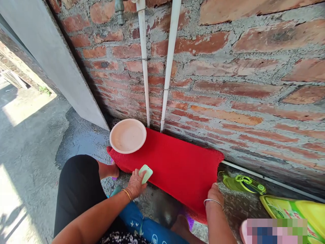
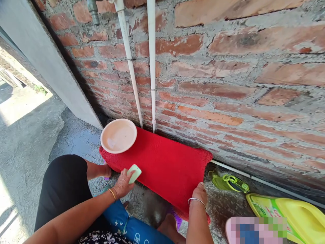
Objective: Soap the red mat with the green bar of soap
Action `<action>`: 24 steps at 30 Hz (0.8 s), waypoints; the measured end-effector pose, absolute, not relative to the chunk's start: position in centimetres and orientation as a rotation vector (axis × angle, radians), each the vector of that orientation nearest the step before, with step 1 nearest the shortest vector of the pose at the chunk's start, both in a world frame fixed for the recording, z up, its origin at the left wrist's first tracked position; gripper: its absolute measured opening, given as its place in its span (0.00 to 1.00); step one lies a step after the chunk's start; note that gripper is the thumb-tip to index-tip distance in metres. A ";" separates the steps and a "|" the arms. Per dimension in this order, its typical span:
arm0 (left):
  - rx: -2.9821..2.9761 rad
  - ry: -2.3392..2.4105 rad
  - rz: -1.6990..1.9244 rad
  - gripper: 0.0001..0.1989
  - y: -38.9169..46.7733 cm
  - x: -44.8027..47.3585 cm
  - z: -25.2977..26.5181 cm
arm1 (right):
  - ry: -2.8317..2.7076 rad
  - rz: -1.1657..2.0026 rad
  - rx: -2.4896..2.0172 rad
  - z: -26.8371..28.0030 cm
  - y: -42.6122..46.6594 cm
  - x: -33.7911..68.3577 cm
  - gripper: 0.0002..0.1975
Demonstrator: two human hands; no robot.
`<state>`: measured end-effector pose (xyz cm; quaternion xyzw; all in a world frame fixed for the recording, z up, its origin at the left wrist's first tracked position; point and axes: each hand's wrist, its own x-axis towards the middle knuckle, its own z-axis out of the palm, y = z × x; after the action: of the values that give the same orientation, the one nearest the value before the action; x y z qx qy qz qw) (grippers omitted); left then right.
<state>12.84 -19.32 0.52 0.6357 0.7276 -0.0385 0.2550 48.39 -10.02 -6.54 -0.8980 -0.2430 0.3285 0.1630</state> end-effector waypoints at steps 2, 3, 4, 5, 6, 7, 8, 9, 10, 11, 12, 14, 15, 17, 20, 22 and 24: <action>1.482 2.297 -0.055 0.29 -18.8 10.3 0.8 | -0.599 1.002 -2.609 -5.8 -9.9 48.0 0.32; 1.340 2.446 -0.041 0.28 -18.4 9.1 1.0 | -0.592 1.037 -2.616 -5.5 -9.8 47.8 0.32; 1.225 2.551 -0.039 0.26 -18.0 8.0 1.2 | -0.590 1.068 -2.618 -5.1 -9.7 47.6 0.32; 1.148 2.614 -0.041 0.26 -17.7 7.4 1.3 | -0.595 1.093 -2.617 -4.8 -9.7 47.5 0.32; 1.113 2.640 -0.047 0.25 -17.6 7.1 1.3 | -0.606 1.105 -2.612 -4.5 -9.7 47.4 0.32; 1.117 2.635 -0.051 0.26 -17.8 7.4 1.2 | -0.613 1.110 -2.609 -4.3 -9.7 47.4 0.32; 1.144 2.613 -0.051 0.27 -18.2 8.2 0.9 | -0.618 1.111 -2.608 -4.3 -9.7 47.4 0.32; 1.191 2.565 -0.052 0.29 -18.8 9.3 0.5 | -0.619 1.113 -2.609 -4.3 -9.7 47.4 0.32; 1.251 2.494 -0.053 0.31 -19.5 10.6 0.0 | -0.620 1.115 -2.609 -4.4 -9.7 47.4 0.32; 1.334 2.386 -0.052 0.34 -20.2 11.9 -0.5 | -0.618 1.114 -2.606 -4.6 -9.8 47.5 0.32; 1.432 2.222 -0.064 0.36 -20.9 13.1 -1.0 | -0.619 1.110 -2.601 -4.8 -9.8 47.6 0.32; 1.557 1.963 -0.052 0.38 -21.6 14.6 -1.4 | -0.622 1.095 -2.592 -5.1 -9.9 47.6 0.32; 1.587 1.896 -0.033 0.38 -21.6 14.7 -1.4 | -0.622 1.088 -2.593 -5.1 -9.9 47.6 0.33; 1.560 1.963 0.041 0.35 -20.7 13.7 -0.6 | -0.617 1.081 -2.607 -5.1 -9.8 47.5 0.33; 1.178 2.377 0.217 0.28 -17.9 10.5 1.3 | -0.610 1.094 -2.628 -4.7 -9.8 47.4 0.34; 0.841 2.579 0.290 0.26 -15.9 8.6 2.3 | -0.614 1.094 -2.628 -4.5 -9.7 47.3 0.34; 0.669 2.657 0.306 0.26 -14.2 7.6 2.6 | -0.621 1.087 -2.623 -4.6 -9.7 47.3 0.34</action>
<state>7.57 -14.23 2.57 0.2382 0.9460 0.1089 0.1911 47.31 -9.75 -4.55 -0.8963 -0.2120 0.3713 0.1173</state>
